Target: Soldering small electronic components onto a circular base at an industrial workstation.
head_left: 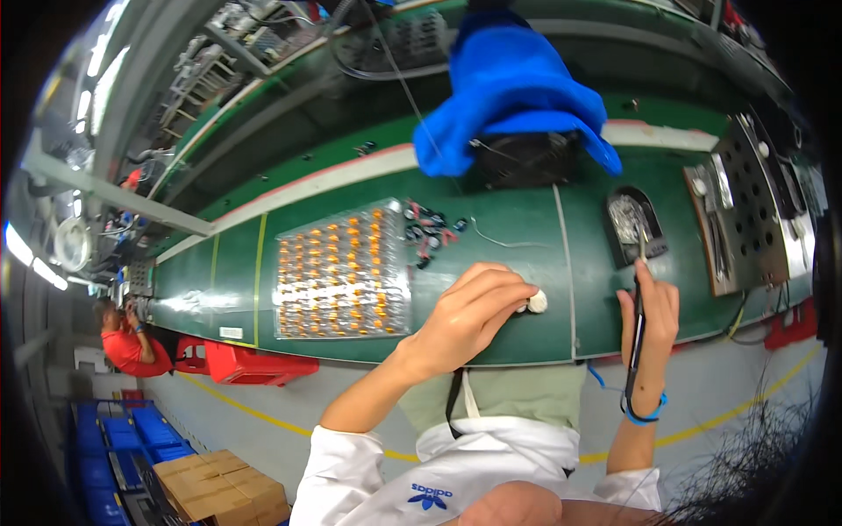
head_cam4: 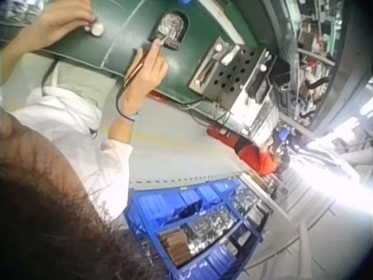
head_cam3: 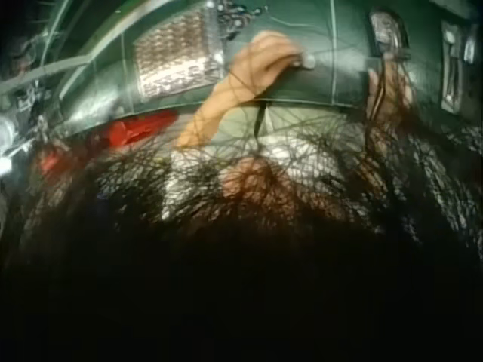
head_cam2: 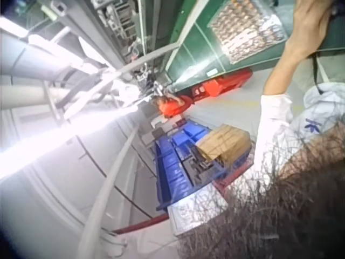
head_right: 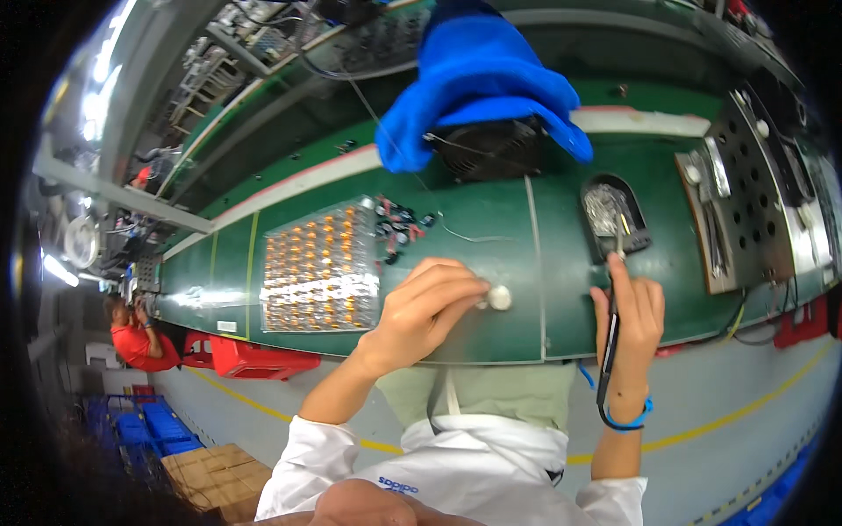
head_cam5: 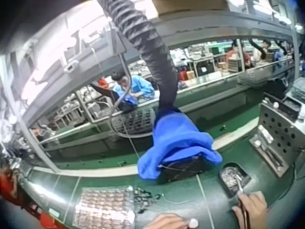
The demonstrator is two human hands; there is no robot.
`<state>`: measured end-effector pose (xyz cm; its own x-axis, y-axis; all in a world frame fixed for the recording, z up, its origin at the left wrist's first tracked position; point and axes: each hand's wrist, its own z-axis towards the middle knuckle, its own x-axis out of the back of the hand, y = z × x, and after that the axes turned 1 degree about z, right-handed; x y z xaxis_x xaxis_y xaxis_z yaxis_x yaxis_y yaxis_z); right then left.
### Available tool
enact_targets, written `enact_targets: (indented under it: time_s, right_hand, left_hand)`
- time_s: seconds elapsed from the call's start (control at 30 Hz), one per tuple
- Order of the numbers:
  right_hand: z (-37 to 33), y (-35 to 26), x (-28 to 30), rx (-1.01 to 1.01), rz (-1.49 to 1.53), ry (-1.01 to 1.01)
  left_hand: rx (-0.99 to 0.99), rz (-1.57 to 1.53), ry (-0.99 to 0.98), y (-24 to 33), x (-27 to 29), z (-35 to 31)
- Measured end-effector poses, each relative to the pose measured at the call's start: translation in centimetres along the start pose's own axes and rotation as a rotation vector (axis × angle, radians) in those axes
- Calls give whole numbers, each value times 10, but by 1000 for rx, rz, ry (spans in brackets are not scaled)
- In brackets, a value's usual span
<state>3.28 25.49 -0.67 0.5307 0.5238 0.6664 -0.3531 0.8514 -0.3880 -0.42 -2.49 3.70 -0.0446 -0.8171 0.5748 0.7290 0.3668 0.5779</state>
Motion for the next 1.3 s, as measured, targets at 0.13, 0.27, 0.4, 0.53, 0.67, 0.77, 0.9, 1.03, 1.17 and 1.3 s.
enact_targets:
  time_s: [0.13,0.27,0.4,0.53,0.67,0.77,0.9,1.03,1.17,1.3]
  right_hand:
    - [-6,-9,3,-77,236,82]
    - [-7,-29,-7,1,448,107]
    - [0,-44,-19,120,498,111]
    - [0,-47,-26,139,491,116]
    - [-3,-45,-30,132,475,111]
    - [-4,-45,-30,140,473,113]
    - [-13,-41,-32,66,541,116]
    - [-19,-39,-29,75,576,51]
    - [-20,-51,-25,77,578,6]
    - [-13,-55,-27,113,569,22]
  left_hand:
    - [259,152,-9,-20,67,6]
    - [391,239,131,-104,119,38]
    - [468,342,237,-203,152,66]
    - [632,729,134,-243,144,66]
    - [663,681,163,-249,145,57]
    - [573,478,278,-236,156,47]
    - [515,292,206,-154,145,46]
    - [350,263,129,-57,107,25]
    - [63,223,122,-10,48,-2]
    - [-41,109,168,-7,3,-15]
